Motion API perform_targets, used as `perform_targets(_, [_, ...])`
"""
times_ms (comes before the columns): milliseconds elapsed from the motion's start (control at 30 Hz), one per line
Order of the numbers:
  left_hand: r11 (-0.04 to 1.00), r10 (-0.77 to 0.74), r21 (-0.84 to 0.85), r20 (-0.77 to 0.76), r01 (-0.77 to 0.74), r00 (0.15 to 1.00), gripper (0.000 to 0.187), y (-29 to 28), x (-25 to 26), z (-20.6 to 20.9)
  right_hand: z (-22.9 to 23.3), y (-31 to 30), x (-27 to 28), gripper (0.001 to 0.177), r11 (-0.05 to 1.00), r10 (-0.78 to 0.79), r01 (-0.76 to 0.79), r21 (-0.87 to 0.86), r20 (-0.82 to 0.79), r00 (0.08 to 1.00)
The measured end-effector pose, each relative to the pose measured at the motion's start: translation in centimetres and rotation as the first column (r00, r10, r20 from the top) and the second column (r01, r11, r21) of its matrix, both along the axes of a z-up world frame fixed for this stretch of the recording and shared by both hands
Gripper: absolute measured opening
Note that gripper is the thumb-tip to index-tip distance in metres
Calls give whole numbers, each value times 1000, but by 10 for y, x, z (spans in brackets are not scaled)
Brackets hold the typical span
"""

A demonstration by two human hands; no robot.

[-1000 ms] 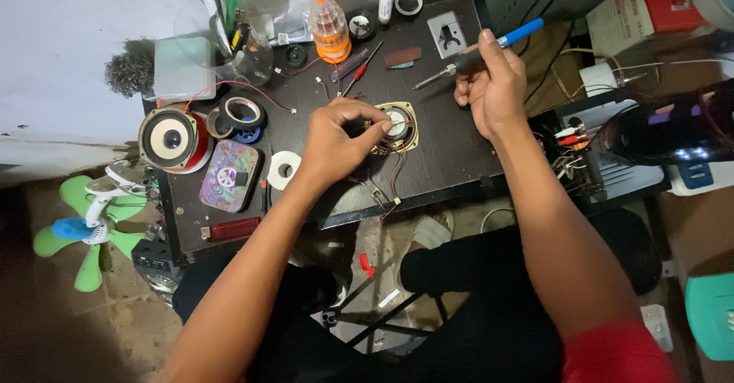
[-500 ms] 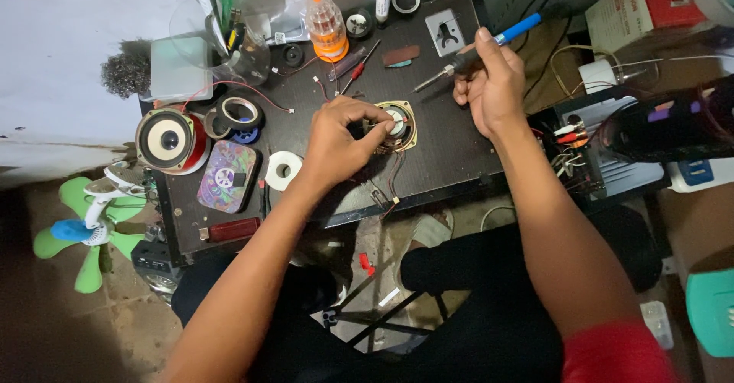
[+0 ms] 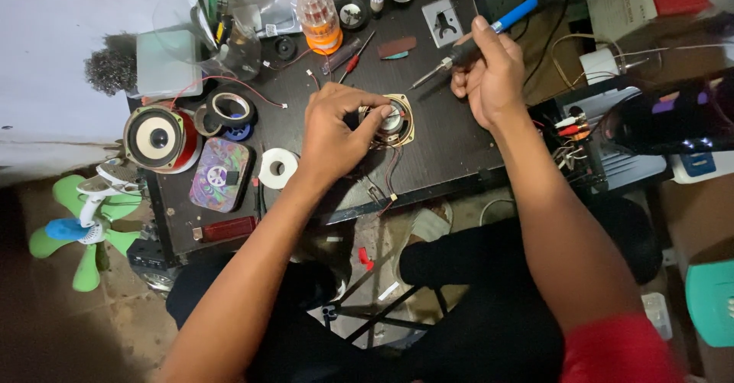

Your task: The person uses a soldering iron to attach wires to the terminals of a speaker component on a workbench. They hold the speaker with one hand and apply the soldering iron with the other, repeatedly heating the connection points.

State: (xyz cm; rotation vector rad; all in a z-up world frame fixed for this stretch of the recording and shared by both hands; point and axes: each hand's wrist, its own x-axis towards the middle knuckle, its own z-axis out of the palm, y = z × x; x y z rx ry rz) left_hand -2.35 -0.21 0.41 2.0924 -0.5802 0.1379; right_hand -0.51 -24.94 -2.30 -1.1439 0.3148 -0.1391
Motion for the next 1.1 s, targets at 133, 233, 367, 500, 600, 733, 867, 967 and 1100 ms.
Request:
perform_targets(133, [1000,4,-8,16,-4,1000,5,0,-1,-1,-3,-2,0,40,1000,-6,6,-2,-22,1000])
perform_targets(233, [1000,6,23,33,-6,999,6,0,1,-4,-3,-4,0,40,1000,3,-3,-5,-8,1000])
perform_targets(367, [998,-44,-39,-25,43,999,13,2,10,-9,-1,-4,0,40,999,33,-33,-10,-19,999])
perform_targets(500, [997,-36,-66,-2,35,999,14,1,17,-10,-1,-3,3,42,999,41,-41,-28,-18,999])
perform_targets(600, [992,-39,-121,-34,34,999,11,0,19,-13,1,-3,4,40,998,45,-47,-42,-47,998])
perform_targets(733, [995,-85,-61,-42,83,995,10,-1,26,-15,-1,-2,5,40,998,35,-37,-53,-45,998])
perform_targets(867, [991,-134,-22,-27,133,991,8,-1,31,-12,-1,-4,5,40,998,57,-57,-32,-19,998])
perform_targets(967, [989,-144,-11,-22,144,989,6,-1,30,-6,1,-3,4,39,996,75,-76,-38,-15,997])
perform_targets(1100, [987,-164,-8,-51,163,985,4,-1,27,1,2,-2,3,38,992,101,-101,-75,-9,995])
